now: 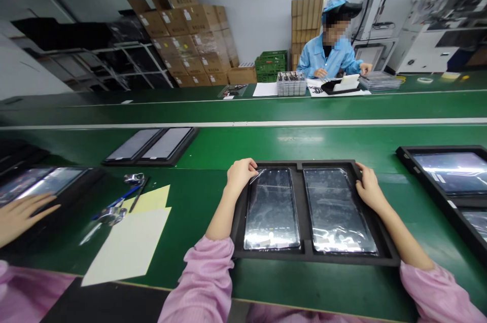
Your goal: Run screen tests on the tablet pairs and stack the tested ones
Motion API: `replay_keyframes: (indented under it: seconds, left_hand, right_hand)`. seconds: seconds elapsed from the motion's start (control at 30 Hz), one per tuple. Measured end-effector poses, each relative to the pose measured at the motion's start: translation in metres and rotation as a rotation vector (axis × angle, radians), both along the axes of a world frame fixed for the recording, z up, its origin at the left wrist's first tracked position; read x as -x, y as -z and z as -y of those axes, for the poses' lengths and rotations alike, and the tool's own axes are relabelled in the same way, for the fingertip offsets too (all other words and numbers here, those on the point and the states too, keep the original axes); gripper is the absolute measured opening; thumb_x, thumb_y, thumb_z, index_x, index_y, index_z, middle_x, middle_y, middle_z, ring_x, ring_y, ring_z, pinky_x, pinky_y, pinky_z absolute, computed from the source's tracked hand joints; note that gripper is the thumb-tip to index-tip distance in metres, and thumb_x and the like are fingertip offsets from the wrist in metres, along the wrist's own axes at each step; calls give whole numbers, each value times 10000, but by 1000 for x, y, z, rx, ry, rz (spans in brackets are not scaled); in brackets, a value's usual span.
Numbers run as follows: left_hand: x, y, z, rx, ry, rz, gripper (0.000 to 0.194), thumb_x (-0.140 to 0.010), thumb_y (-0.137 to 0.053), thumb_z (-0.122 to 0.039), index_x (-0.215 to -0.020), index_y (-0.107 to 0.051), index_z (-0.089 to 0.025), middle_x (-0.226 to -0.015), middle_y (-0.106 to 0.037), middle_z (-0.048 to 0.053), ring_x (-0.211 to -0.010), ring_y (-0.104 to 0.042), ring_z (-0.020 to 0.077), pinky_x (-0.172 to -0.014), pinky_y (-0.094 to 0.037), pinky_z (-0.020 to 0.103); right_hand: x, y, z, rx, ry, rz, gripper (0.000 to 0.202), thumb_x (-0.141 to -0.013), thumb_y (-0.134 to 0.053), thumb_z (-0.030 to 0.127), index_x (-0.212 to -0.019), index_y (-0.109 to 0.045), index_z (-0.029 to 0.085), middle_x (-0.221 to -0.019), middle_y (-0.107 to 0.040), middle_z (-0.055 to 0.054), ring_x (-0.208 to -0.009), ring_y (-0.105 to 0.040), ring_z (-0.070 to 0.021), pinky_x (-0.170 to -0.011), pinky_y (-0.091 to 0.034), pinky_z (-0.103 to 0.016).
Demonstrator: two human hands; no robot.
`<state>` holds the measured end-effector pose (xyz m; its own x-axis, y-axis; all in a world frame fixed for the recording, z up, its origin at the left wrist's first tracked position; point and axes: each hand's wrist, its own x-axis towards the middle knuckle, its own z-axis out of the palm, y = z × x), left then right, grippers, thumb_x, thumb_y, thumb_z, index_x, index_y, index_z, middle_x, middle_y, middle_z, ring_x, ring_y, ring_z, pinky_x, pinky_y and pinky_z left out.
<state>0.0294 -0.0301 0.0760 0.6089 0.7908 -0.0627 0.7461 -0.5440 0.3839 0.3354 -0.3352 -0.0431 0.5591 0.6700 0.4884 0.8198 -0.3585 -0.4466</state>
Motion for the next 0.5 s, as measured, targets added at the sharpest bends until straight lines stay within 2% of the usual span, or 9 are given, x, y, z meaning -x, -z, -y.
replay_keyframes:
  seconds: [0.27,0.5]
  left_hand:
    - [2,9,-8,-33,-18,32,115,-792,-712,-150,-850,-716,-249,-854,-738,-17,-861,-673,171,-677,-429,237]
    - [-5,43,-28,-63,-93,122,121,-875,-593,-157,-911,-690,-219,-932,-679,18,-907,-634,166,-743,-454,239]
  right_hand:
    - [1,-1,-1,15,0,6,617,-802,-420,139,-1419,-396,140,-1161,-541,-181,-1102,-532,-345,-1012,-447,-585]
    - [2,0,-1,5,15,-7,573,-808,-409,132,-1381,-417,139,-1184,-552,-188,-1135,-540,-340,-1018,-452,-576]
